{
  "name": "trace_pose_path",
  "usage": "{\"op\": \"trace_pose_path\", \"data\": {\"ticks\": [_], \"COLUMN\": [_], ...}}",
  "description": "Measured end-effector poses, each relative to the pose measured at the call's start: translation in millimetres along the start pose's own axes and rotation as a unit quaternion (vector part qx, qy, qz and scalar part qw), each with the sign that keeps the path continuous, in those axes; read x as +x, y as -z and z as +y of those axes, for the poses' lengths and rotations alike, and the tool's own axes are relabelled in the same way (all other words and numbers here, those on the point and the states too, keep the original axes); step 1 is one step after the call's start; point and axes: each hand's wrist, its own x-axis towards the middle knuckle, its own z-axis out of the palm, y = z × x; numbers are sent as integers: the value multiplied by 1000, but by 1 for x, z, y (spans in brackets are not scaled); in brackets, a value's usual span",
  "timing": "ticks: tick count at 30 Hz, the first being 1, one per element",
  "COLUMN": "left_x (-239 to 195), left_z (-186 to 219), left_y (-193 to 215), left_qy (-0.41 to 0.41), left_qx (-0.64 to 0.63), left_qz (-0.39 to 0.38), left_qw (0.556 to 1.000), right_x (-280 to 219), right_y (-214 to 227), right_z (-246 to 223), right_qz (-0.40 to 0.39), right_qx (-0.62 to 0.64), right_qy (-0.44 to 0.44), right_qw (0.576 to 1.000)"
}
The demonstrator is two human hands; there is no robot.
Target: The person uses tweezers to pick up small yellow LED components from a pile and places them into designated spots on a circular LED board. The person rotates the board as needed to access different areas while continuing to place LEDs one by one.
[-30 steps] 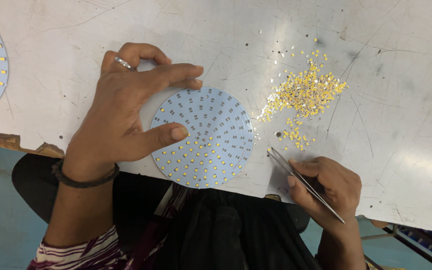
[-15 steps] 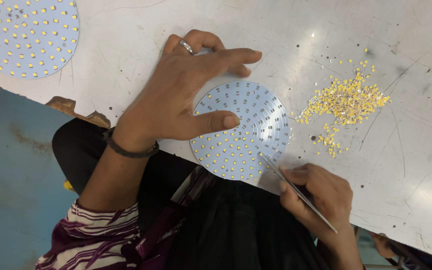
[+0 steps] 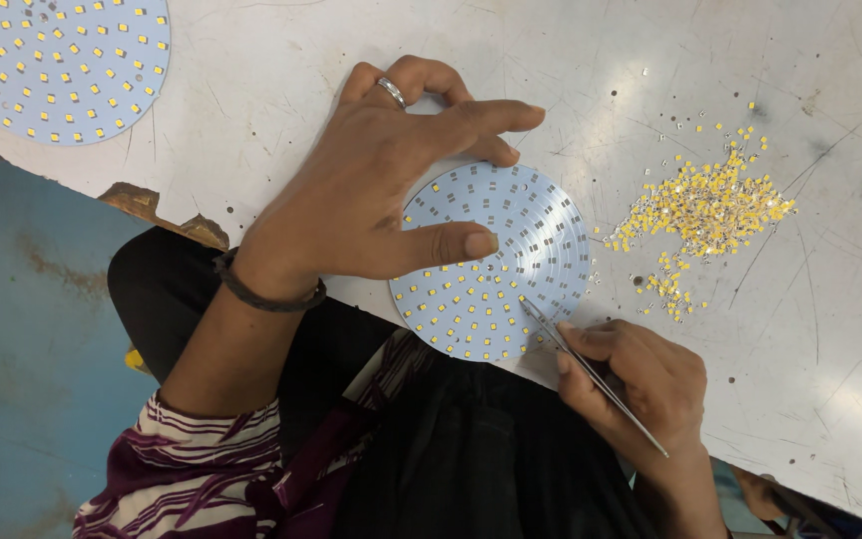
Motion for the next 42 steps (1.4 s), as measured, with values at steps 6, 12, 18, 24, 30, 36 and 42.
{"op": "trace_pose_path", "data": {"ticks": [6, 12, 18, 24, 30, 36, 42], "left_x": [6, 10, 10, 11, 10, 10, 9], "left_z": [5, 5, 6, 4, 4, 4, 3], "left_y": [4, 3, 0, -3, -3, -2, -2], "left_qy": [10, 24, 22, 19, 22, 29, 22], "left_qx": [-7, -47, -47, -41, -41, -42, -39], "left_qz": [-10, -10, -10, -10, -12, -15, -18], "left_qw": [1000, 999, 999, 999, 999, 999, 999], "right_x": [-24, -48, -46, -35, -33, -35, -35], "right_y": [18, 39, 37, 38, 37, 41, 39], "right_z": [11, 40, 44, 39, 39, 41, 42], "right_qz": [71, 143, 129, 107, 100, 86, 82], "right_qx": [49, -7, -17, -27, -28, 11, -13], "right_qy": [-61, -131, -108, -99, -98, -67, -82], "right_qw": [994, 981, 986, 989, 990, 994, 993]}}
